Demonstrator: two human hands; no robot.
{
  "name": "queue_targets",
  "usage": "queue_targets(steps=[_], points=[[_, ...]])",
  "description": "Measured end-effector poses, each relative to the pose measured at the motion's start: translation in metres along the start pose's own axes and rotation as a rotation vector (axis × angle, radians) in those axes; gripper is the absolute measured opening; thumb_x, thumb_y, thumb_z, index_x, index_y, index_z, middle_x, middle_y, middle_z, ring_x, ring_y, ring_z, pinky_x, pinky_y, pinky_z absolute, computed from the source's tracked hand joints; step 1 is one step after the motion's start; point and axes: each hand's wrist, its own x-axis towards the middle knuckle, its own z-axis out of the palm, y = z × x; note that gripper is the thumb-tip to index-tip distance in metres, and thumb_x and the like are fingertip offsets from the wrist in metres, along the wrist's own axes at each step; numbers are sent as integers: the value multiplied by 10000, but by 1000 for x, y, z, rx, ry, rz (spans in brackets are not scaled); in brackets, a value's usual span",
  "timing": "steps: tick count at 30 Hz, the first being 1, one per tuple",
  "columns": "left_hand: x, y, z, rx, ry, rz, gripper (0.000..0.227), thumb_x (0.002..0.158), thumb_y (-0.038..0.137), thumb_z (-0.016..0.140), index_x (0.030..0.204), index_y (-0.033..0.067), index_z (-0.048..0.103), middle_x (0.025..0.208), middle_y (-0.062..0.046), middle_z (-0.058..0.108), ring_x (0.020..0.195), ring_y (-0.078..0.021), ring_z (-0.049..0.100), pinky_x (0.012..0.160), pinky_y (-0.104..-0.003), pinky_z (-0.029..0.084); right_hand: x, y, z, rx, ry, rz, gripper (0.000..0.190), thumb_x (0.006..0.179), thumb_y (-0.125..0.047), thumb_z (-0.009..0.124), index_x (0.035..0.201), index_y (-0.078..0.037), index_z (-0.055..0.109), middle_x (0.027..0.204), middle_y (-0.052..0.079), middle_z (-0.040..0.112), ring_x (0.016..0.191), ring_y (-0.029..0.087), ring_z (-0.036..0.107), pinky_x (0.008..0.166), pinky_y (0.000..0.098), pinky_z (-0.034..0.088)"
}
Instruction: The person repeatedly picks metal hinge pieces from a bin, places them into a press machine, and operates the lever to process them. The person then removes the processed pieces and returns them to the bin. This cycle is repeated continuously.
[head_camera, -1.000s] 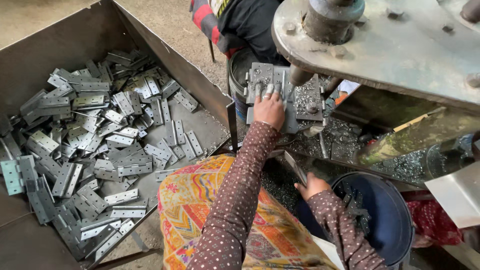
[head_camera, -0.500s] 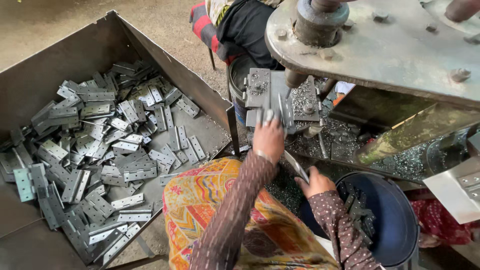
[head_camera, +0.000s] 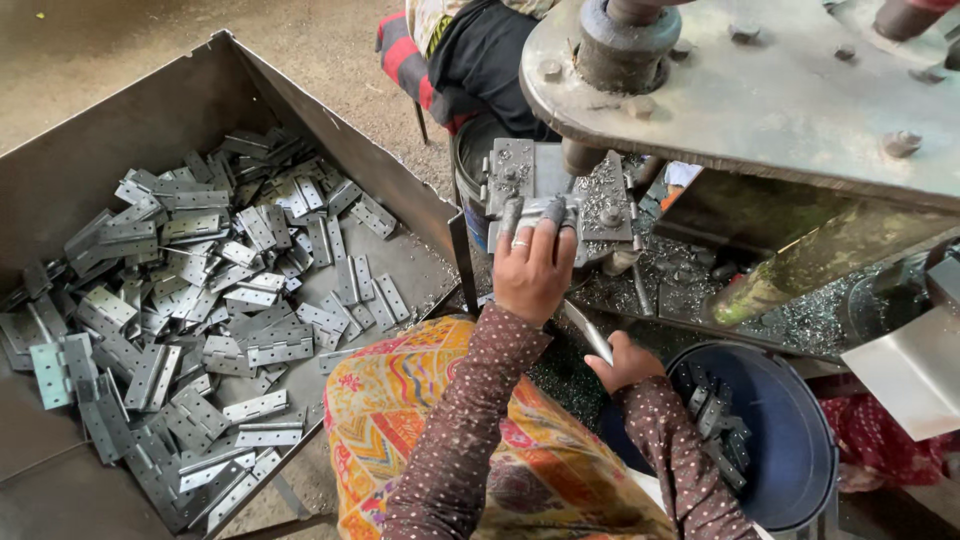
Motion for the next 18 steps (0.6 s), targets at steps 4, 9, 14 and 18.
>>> queue_targets(steps=[4,9,14,18], points=[[-1,-13,26,317,-413,-4,600,703,215,642,1298,151,621,1327,-148,609,1103,-286,623,1004,-611,469,-5,-3,0,-113,-50,36,616,849,-575,707,1163,-69,552,828,193,741,806,400,737,739,495,586],[-15,-28,27,272,-515,-268,598,1009,457,502,1366,-16,583,1547,-176,459,1419,-326,424,1184,-537,225,-5,-10,-9,-85,-82,62,570,853,-554,696,1142,-82,563,841,177,743,812,390,744,742,486,594],[-21,-3,15,170,-695,-234,619,1023,551,365,1251,45,637,1583,-143,418,1490,-293,363,1242,-576,116,6,-17,-18,-124,-192,97,629,858,-574,706,1156,-44,546,852,186,742,820,376,752,753,468,598],[-13,0,38,197,-425,-211,597,1006,464,440,1402,32,557,1532,-121,479,1432,-289,428,1221,-596,171,2,0,-2,-148,-122,44,621,842,-555,719,1160,-48,555,842,197,743,831,389,737,752,475,590]])
